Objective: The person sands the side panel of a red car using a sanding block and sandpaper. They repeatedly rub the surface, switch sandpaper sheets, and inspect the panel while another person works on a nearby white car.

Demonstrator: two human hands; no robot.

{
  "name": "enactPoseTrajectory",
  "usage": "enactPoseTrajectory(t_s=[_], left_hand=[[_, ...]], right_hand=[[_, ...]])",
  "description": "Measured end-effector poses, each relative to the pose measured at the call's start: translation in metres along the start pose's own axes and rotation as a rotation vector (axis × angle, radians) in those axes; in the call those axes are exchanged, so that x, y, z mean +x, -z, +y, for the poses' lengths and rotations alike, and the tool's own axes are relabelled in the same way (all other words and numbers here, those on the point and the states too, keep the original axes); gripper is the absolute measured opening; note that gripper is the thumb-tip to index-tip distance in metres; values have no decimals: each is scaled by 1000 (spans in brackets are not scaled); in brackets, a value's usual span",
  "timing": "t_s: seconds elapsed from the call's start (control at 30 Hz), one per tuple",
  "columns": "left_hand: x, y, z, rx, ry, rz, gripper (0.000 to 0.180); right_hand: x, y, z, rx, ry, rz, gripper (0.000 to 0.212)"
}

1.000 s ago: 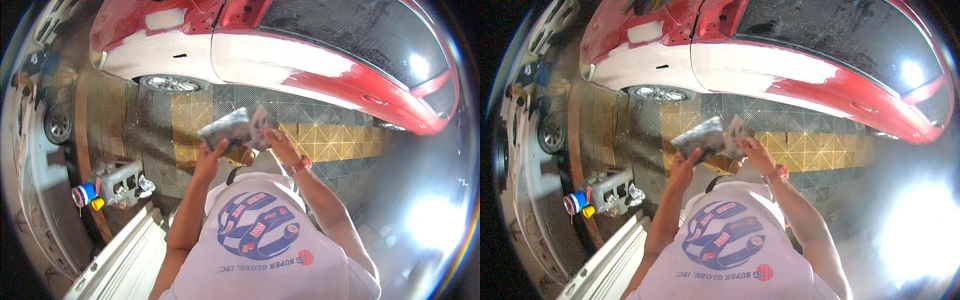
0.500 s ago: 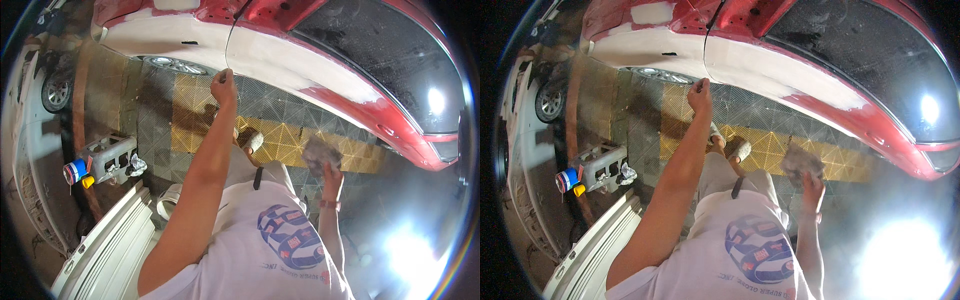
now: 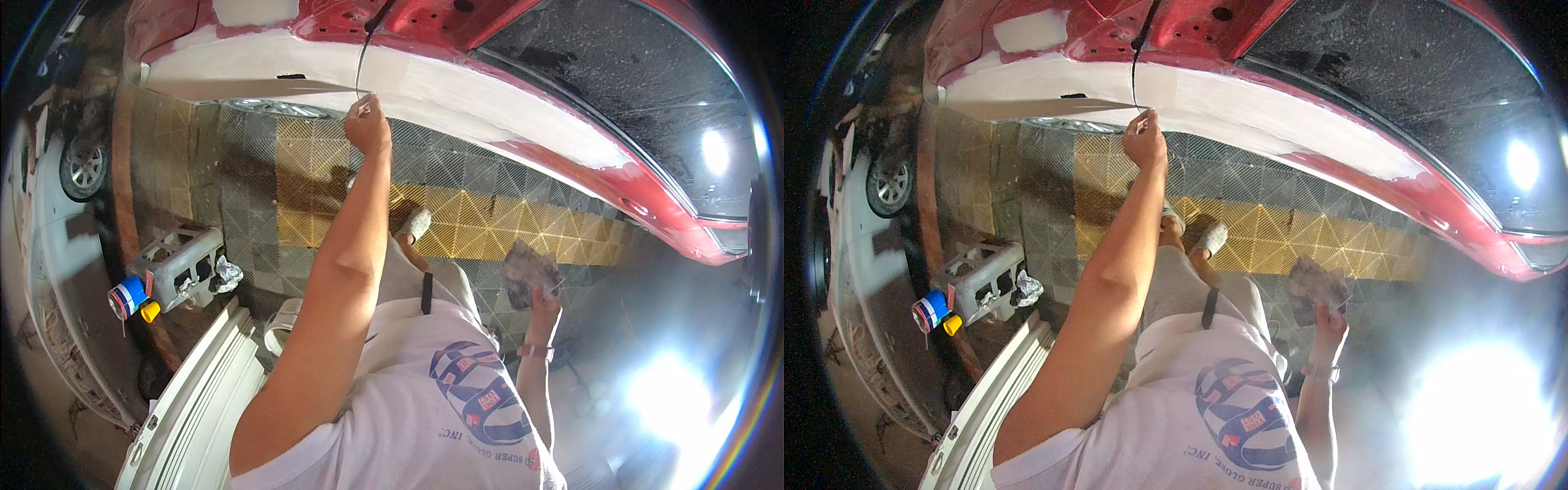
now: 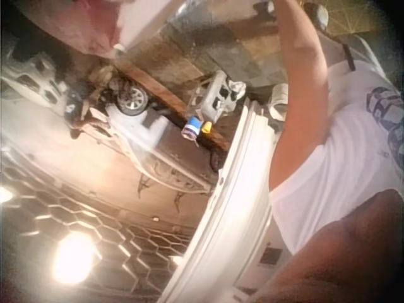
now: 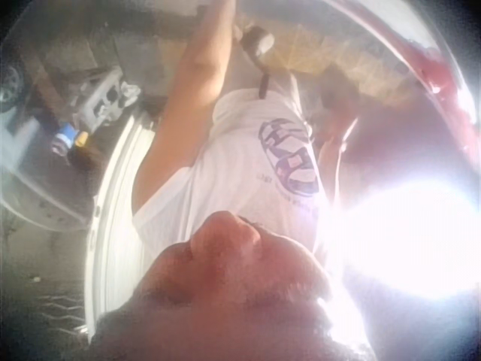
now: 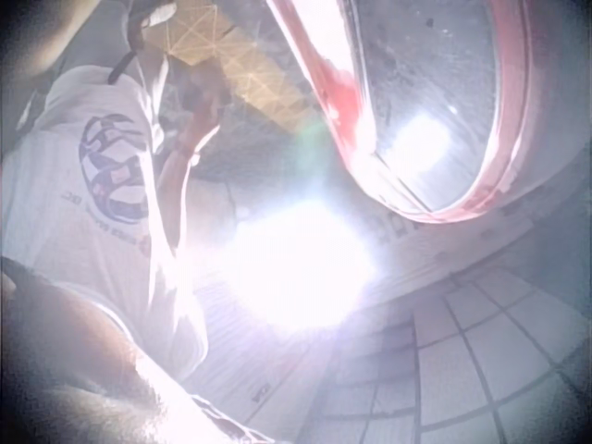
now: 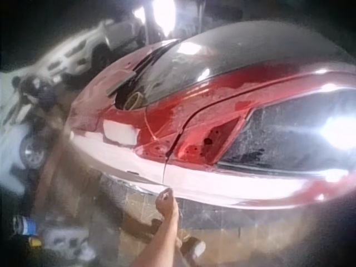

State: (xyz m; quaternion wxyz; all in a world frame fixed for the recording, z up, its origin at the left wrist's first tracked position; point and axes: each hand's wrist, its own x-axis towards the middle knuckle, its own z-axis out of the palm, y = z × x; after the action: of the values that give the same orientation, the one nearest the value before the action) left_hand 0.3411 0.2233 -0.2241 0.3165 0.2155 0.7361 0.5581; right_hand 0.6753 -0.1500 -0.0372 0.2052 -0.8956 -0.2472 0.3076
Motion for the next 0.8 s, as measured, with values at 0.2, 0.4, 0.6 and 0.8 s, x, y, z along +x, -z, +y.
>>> enactPoseTrajectory(t_s=[0.2, 0.4, 0.6, 0.8], left_hand=[[4, 1, -1, 127, -6, -23, 29], [2, 1, 0, 143, 13, -20, 30], [1, -3, 1, 80, 39, -43, 30], [15, 9, -31, 91, 196, -57, 35]], right_hand=[[-4, -19, -32, 186, 151, 43, 35], [9, -4, -15, 99, 30, -15, 36], [12, -9, 0, 85, 78, 11, 50], [10, -9, 2, 96, 82, 9, 41]])
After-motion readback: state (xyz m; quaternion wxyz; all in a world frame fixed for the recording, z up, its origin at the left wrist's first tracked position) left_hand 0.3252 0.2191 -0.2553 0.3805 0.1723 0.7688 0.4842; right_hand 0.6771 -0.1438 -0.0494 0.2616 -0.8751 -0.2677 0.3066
